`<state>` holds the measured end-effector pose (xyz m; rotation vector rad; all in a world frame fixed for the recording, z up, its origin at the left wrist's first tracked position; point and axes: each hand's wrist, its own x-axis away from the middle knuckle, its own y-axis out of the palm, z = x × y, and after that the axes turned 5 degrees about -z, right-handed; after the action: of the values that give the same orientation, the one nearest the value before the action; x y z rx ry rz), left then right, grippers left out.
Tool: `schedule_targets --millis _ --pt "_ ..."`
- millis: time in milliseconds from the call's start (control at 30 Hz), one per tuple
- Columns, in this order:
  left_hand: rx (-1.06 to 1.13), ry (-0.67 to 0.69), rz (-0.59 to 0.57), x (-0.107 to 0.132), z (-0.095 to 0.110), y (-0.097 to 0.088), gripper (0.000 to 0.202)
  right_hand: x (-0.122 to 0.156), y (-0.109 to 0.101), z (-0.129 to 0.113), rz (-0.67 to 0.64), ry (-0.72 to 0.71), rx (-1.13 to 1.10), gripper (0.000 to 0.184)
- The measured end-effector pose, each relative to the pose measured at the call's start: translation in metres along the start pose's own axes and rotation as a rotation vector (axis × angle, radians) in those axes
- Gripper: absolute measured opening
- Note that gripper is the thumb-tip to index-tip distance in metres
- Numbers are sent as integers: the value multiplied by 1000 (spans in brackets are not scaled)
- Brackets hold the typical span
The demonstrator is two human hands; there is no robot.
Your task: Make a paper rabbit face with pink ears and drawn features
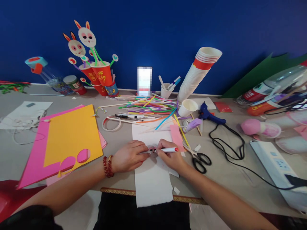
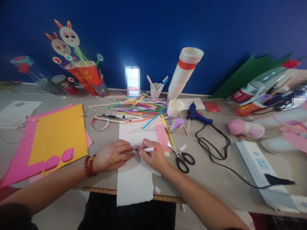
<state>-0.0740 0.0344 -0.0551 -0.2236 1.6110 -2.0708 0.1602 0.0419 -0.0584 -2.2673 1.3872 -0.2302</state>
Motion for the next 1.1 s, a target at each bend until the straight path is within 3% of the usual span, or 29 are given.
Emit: schedule_targets --millis 1100 --pt "7 5 12 -1 1 -1 23 0 1 5 2 -9 -6 13"
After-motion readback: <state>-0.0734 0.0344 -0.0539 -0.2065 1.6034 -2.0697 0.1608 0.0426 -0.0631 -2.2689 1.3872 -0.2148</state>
